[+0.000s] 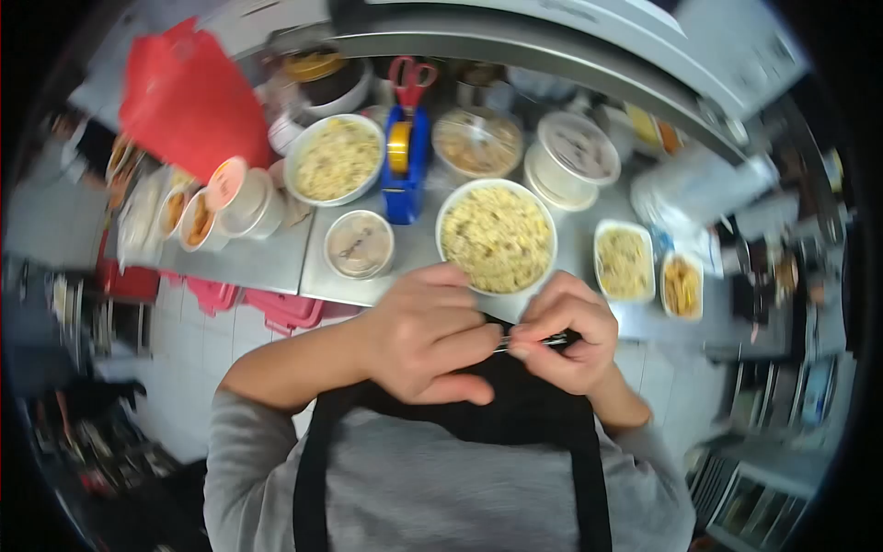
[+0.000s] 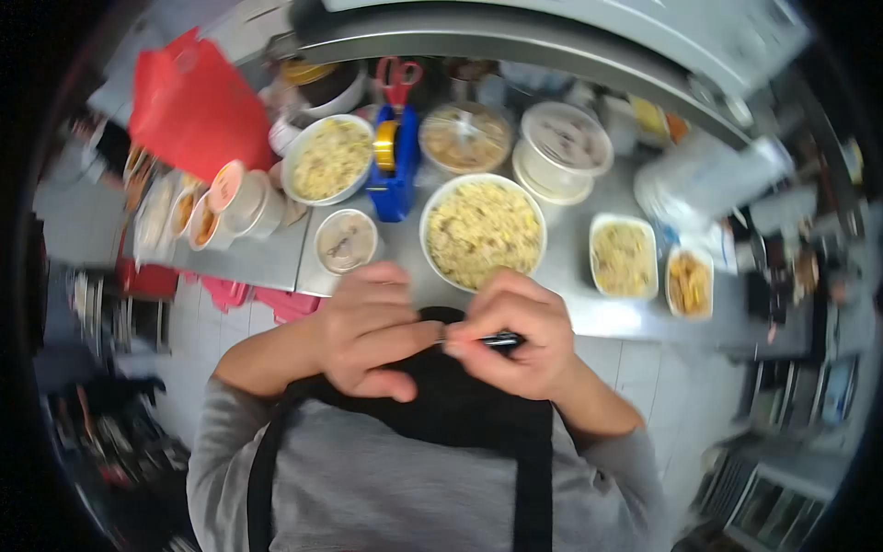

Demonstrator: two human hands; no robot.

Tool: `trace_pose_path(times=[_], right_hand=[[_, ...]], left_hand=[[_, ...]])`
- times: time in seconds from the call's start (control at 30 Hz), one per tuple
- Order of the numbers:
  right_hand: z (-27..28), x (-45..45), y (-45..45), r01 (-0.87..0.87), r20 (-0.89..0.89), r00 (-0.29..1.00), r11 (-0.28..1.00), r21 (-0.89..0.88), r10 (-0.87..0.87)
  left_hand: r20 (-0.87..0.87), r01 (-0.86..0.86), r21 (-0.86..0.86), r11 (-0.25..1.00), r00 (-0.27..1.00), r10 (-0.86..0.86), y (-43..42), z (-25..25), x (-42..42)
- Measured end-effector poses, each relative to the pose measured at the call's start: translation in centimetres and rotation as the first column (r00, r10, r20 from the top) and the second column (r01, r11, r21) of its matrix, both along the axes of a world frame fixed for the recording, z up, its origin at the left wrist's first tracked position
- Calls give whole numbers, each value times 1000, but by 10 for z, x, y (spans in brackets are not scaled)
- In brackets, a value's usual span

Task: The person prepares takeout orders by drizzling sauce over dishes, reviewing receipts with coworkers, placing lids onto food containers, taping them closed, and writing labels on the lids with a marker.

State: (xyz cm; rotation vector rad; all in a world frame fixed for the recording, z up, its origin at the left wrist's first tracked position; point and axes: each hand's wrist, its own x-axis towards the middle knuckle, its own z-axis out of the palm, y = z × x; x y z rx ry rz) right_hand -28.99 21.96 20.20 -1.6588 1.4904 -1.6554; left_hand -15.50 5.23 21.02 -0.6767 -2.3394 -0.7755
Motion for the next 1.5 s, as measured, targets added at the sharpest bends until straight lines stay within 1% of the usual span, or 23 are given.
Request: trace_pose_path(times=[0.03, 0.1, 0.17, 0.23, 0.3, 0.37, 0.47, 0.5, 0.53, 0.63, 0.7, 0.77, 0.83, 0.93, 0.97, 1.03, 1.13, 1.17, 1.23, 1.3, 1.37, 1.47, 1.5], right_hand=[[-15, -10, -2, 21, -3, 1000, 999, -38, -21], [-44, -31, 16, 158, 56, 985, 979, 128, -166], [-71, -75, 40, 484, 141, 833, 828, 283, -535], [-107, -152, 63, 750, 5, 622, 598, 282, -783], [-139, -230, 74, 861, -379, 509, 466, 205, -773], [-133, -257, 53, 857, -527, 453, 513, 38, -719], [-106, -251, 19, 820, -595, 369, 552, -154, -714], [-89, -239, 8, 805, -597, 346, 556, -207, -724], [-70, -209, -6, 846, -497, 425, 527, -78, -756], [-62, -146, -55, 534, -276, 794, 838, -112, -542], [-64, -82, -98, 281, -32, 960, 946, 164, -280], [-67, -23, -146, 29, -40, 999, 925, 378, -14], [-91, 24, -206, -194, 218, 968, 925, 327, 127], [-89, 77, -311, -138, 57, 990, 874, 467, 125], [-93, 89, -350, -74, -32, 994, 875, 479, 101], [-94, 109, -414, 46, -155, 986, 798, 601, 60], [-103, 117, -470, -59, 55, 998, 722, 690, 29], [-98, 121, -472, -130, 232, 972, 755, 643, -30], [-88, 105, -476, -28, 127, 991, 842, 539, -48], [-62, 83, -474, 264, -254, 947, 925, 273, -196], [-4, 94, -450, 339, -237, 927, 921, 193, -291], [51, 123, -428, 177, 101, 974, 959, 220, -203], [55, 132, -427, 139, 151, 973, 967, 215, -174]], left_hand=[[-39, 1, 74, 997, 999, 2, 1, -16, -12], [97, -191, -59, 980, 976, 196, -2, -32, -29], [-20, -513, -30, 858, 858, 513, -21, -57, -46], [67, -796, 42, 604, 605, 793, -50, -77, -39], [105, -945, 50, 322, 326, 940, -80, -100, -17], [227, -998, 3, 69, 68, 972, -105, -122, 13], [653, -995, -84, 54, -14, 758, -132, -157, 45], [687, -998, -5, 63, 42, 725, -131, -164, 48], [713, -995, 75, 68, 101, 694, -129, -169, 50], [702, -963, 237, 129, 261, 663, -117, -174, 63], [707, -938, 312, 149, 334, 624, -108, -180, 75], [694, -946, 296, 129, 306, 651, -97, -178, 93], [689, -963, 256, 82, 241, 684, -105, -173, 116], [725, -984, 179, -24, 115, 679, -132, -152, 173], [637, -990, 139, -16, 77, 767, -148, -151, 194], [692, -995, 97, -32, 44, 721, -178, -100, 228], [603, -999, 7, -43, -30, 798, -227, -56, 262], [580, -999, 40, -28, 0, 815, -242, -45, 266], [529, -994, 108, 2, 59, 846, -273, -34, 268], [505, -985, 172, 30, 114, 855, -306, -42, 255], [509, -984, 177, 14, 104, 854, -326, -52, 231], [533, -997, 76, -14, 29, 845, -353, -93, 195], [537, -999, 37, -13, 9, 844, -356, -99, 193]])
